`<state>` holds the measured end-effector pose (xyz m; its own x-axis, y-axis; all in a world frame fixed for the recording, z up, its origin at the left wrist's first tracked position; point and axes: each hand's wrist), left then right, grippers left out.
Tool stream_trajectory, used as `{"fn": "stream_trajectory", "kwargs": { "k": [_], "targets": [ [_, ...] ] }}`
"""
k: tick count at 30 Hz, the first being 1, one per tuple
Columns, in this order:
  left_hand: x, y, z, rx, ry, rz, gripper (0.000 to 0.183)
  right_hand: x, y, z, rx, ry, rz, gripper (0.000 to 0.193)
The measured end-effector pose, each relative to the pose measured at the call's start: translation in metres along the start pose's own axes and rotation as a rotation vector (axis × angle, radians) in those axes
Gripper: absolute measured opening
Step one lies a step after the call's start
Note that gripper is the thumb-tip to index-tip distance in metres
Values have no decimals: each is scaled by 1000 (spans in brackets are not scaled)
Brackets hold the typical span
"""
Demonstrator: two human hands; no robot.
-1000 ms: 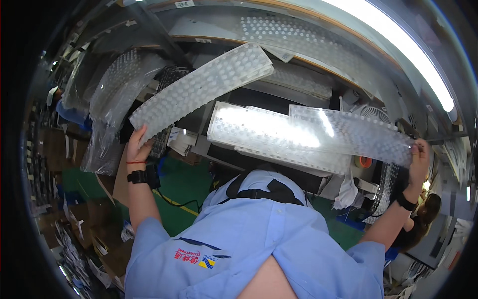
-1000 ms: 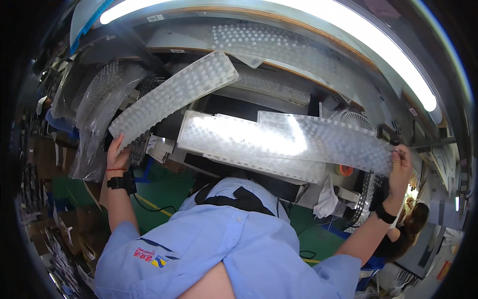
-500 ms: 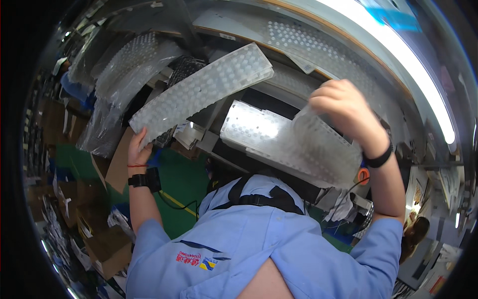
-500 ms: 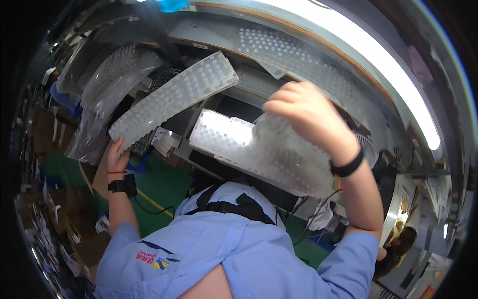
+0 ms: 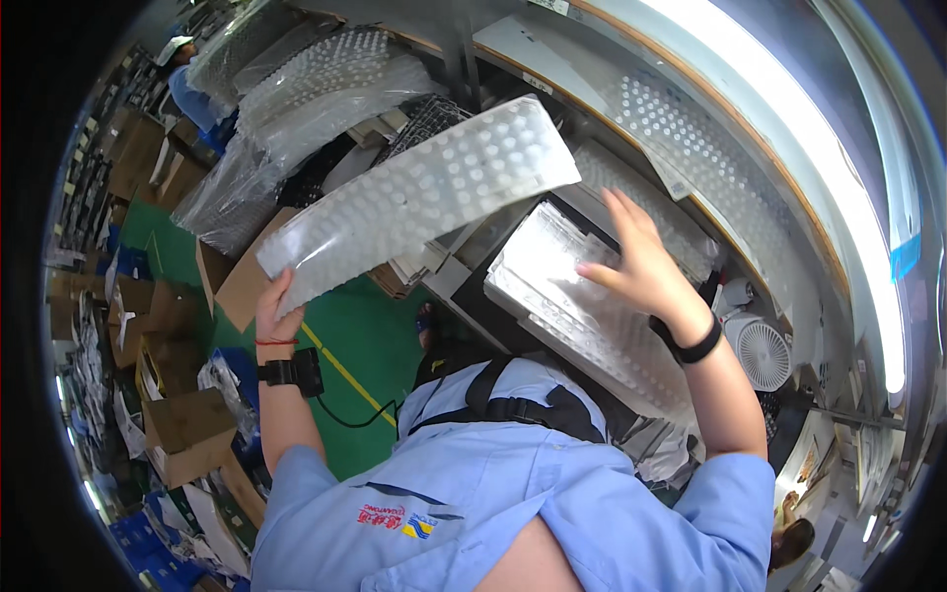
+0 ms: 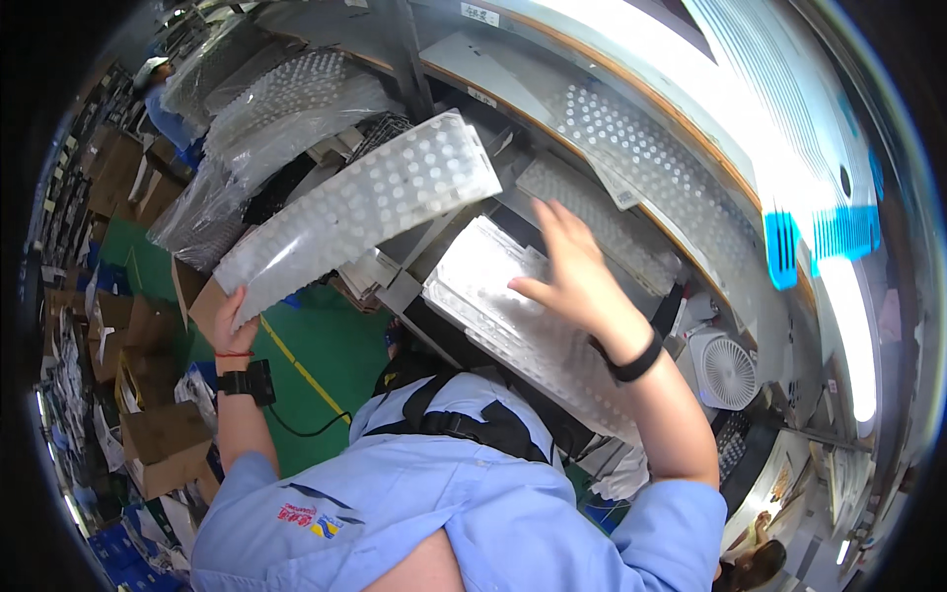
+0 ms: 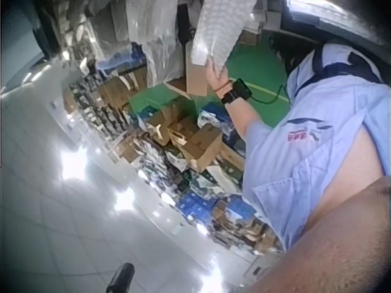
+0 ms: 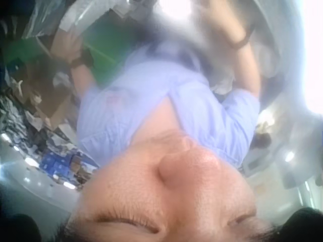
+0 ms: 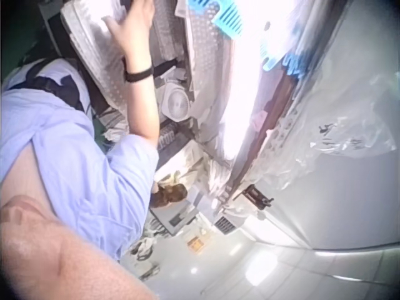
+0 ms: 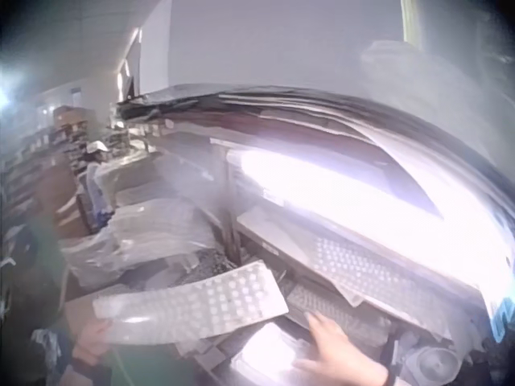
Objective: Organizing and stacking plastic trays used for electronic components at a factory workstation.
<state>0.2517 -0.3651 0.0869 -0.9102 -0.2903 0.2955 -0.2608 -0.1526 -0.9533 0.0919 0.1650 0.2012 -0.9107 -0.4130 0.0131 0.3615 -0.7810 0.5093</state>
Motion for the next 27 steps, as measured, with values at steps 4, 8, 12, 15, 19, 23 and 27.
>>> {"fn": "stream_trajectory", "kwargs": {
  "k": [4, 8, 12, 15, 19, 23, 27],
  "targets": [
    [26, -17, -44, -668, -196, 430, 32, -43, -40, 2, 67, 386, -298, 104],
    [45, -12, -75, -715, -80, 379, 34, -58, -27, -6, 145, 351, -369, 107],
    [59, -26, -104, -749, 20, 422, 40, -78, 8, 3, -212, 179, -295, 118],
    [61, -43, -133, -790, 90, 417, 46, -86, 16, -4, -236, 309, -329, 128],
    [52, -68, -167, -802, 206, 391, 53, -90, 12, 3, -247, 172, -294, 127],
    [24, -77, -193, -656, 321, 359, 51, -115, 22, -4, 1097, -39, -285, 108],
    [-5, -55, -183, -423, 793, 213, 52, -113, 39, -13, 1712, -352, -437, 67]
  ]
}}
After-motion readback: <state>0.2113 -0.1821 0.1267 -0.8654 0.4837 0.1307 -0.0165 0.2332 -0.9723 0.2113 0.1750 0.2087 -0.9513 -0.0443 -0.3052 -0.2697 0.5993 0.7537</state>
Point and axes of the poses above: each hand's wrist, its own x-axis towards the middle knuckle, its own z-axis out of the back of the hand, y = z × x, and after that the axes turned 11 degrees about -z, right-handed
